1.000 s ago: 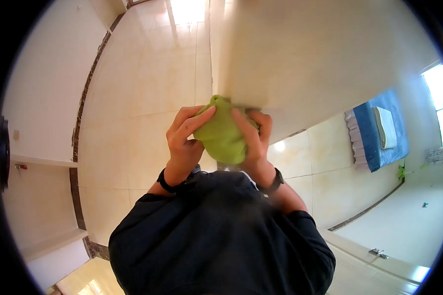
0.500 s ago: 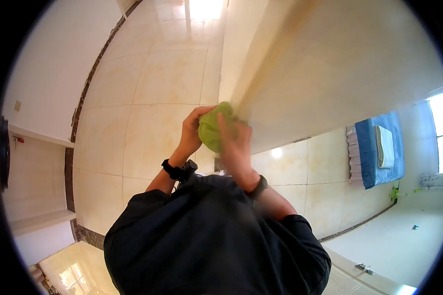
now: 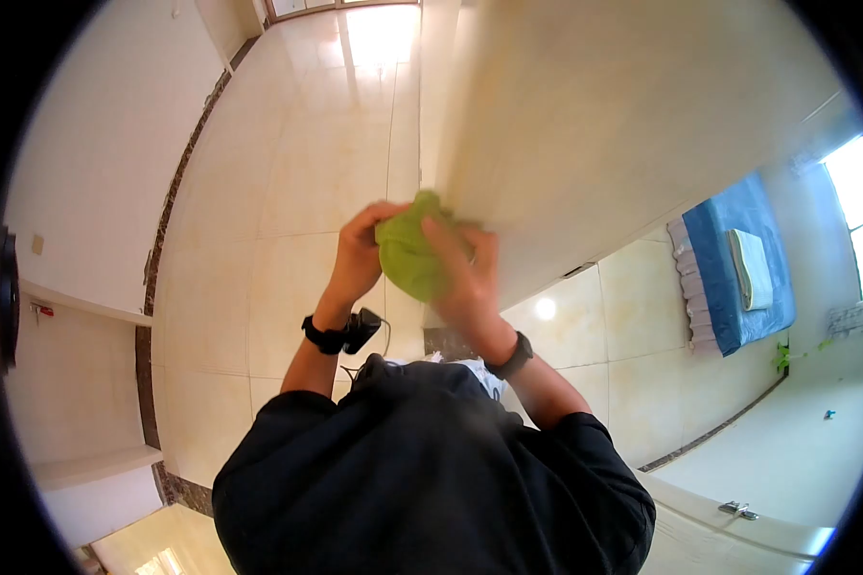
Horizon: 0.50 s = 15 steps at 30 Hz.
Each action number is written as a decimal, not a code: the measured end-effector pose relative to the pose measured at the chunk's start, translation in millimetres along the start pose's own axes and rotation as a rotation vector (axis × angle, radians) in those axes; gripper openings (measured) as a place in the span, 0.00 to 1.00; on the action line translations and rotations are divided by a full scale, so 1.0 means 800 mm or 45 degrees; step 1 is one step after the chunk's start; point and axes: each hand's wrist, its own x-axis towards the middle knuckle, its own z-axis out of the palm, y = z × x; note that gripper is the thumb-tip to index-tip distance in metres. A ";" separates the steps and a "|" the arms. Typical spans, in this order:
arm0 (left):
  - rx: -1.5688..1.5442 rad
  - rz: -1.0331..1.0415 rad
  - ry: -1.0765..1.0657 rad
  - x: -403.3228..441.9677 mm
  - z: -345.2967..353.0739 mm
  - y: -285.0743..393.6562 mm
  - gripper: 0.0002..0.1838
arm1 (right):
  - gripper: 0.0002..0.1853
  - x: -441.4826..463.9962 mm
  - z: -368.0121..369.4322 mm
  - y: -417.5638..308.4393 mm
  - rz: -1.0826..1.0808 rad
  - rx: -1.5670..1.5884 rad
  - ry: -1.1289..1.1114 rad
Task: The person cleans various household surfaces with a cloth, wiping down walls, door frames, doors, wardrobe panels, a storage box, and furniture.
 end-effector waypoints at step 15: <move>0.814 0.963 0.297 0.013 0.122 0.102 0.37 | 0.35 0.030 -0.068 0.051 -0.173 -0.077 0.476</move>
